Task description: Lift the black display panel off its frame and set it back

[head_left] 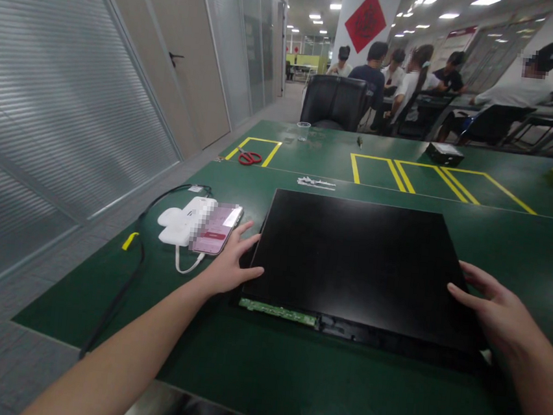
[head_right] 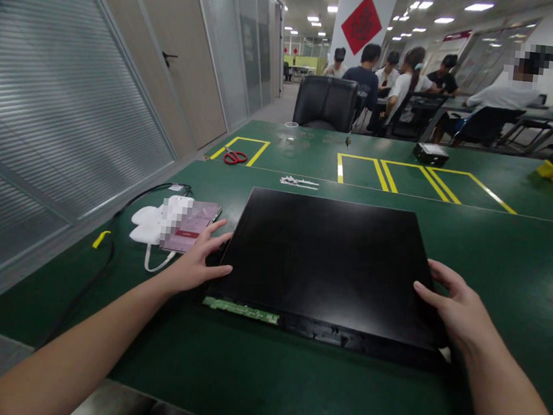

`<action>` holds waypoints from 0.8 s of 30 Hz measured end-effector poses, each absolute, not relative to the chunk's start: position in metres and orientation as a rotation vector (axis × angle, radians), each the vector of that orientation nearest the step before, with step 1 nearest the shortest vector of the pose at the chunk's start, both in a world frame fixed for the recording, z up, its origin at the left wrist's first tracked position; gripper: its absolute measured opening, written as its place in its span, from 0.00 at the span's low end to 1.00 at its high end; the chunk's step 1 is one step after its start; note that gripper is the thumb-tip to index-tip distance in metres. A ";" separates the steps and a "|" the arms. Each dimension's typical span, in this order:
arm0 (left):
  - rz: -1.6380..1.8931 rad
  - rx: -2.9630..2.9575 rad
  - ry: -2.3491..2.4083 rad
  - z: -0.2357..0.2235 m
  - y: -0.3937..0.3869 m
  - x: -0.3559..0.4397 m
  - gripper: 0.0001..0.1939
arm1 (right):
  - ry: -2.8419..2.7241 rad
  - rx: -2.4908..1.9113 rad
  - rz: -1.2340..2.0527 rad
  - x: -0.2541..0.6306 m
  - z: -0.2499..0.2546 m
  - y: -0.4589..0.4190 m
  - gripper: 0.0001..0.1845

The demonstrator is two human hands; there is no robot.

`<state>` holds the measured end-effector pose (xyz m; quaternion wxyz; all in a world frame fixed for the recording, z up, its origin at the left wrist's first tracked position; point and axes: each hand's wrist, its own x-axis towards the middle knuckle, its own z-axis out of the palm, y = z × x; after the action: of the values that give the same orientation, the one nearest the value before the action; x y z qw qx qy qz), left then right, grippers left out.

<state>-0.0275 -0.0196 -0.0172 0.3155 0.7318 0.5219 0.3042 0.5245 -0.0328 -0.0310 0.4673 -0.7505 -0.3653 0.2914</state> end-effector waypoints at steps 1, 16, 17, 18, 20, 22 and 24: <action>0.800 1.925 1.383 -0.018 -0.019 -0.027 0.36 | -0.871 -1.850 0.739 0.523 -0.030 -0.033 0.49; 0.679 2.049 1.521 -0.009 -0.024 -0.015 0.33 | -0.837 -1.914 0.834 0.518 -0.025 -0.030 0.50; 0.669 2.058 1.522 -0.009 -0.024 -0.016 0.33 | -0.837 -1.916 0.832 0.517 -0.023 -0.031 0.49; 0.663 2.066 1.524 -0.009 -0.024 -0.016 0.33 | -0.834 -1.917 0.833 0.515 -0.021 -0.031 0.48; 0.652 2.084 1.525 -0.010 -0.024 -0.017 0.32 | -0.833 -1.914 0.848 0.512 -0.017 -0.032 0.46; 0.646 2.098 1.516 -0.014 -0.024 -0.018 0.31 | -0.836 -1.925 0.847 0.510 -0.014 -0.032 0.43; 0.667 2.107 1.518 -0.019 -0.023 -0.019 0.31 | -0.833 -1.938 0.838 0.509 -0.013 -0.032 0.43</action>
<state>-0.0188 -0.0234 -0.0193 0.2283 0.7652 0.5511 0.2422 0.5086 -0.0324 -0.0127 0.4223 -0.7738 -0.3329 0.3349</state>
